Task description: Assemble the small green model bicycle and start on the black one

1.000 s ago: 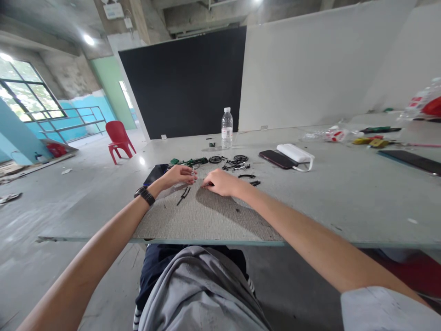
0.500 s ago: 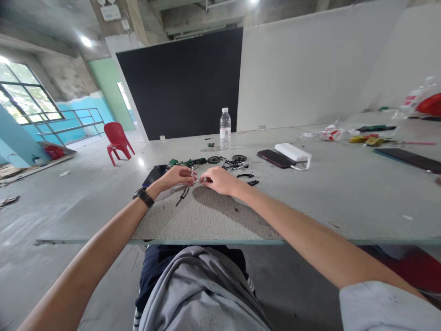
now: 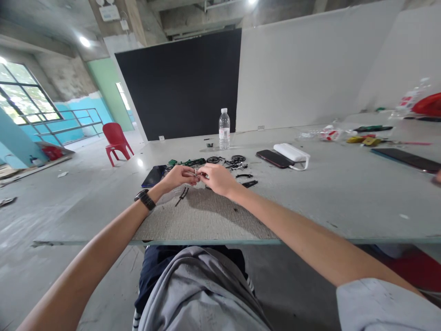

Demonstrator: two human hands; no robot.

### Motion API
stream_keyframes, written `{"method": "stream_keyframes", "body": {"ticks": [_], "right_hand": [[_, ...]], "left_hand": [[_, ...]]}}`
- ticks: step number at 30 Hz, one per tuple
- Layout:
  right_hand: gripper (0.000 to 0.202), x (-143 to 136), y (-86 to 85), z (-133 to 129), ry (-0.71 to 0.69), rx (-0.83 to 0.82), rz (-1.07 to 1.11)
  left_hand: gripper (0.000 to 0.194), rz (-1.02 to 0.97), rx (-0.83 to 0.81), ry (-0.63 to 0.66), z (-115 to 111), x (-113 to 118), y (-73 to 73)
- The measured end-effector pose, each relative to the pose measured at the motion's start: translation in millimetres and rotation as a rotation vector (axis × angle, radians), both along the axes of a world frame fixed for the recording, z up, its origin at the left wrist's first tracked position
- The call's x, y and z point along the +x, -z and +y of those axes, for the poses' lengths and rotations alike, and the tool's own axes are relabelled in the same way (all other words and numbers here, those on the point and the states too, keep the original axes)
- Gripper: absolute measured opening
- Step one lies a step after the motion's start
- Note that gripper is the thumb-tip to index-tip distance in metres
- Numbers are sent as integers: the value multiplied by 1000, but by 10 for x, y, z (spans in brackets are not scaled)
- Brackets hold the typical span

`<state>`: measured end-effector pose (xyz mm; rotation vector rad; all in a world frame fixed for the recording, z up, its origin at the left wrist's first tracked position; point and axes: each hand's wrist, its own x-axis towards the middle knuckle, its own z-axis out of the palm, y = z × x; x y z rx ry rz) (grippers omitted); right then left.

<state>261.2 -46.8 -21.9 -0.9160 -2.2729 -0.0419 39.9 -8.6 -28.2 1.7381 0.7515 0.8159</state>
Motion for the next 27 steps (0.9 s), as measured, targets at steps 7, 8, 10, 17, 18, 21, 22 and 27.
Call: {"method": "stream_keyframes", "body": {"ticks": [7, 8, 10, 17, 18, 21, 22, 27], "right_hand": [[24, 13, -2, -12, 34, 27, -52], [24, 13, -7, -17, 34, 26, -54], [25, 15, -15, -25, 32, 26, -60], [22, 29, 26, 11, 32, 40, -84], [22, 30, 35, 20, 33, 44, -86], [23, 32, 48, 33, 27, 44, -101], [24, 32, 48, 34, 27, 41, -107], [24, 30, 42, 27, 30, 26, -132]], "left_hand": [[36, 17, 7, -25, -16, 45, -5], [36, 19, 8, -23, -19, 50, -4], [35, 14, 1, -24, -29, 58, -5], [35, 18, -32, -40, -57, 75, -19], [34, 25, -32, -43, -55, 78, -16], [32, 37, -29, -58, -50, 87, -3], [31, 41, -24, -63, -50, 91, 0], [27, 87, 14, -70, -58, 99, -8]]}}
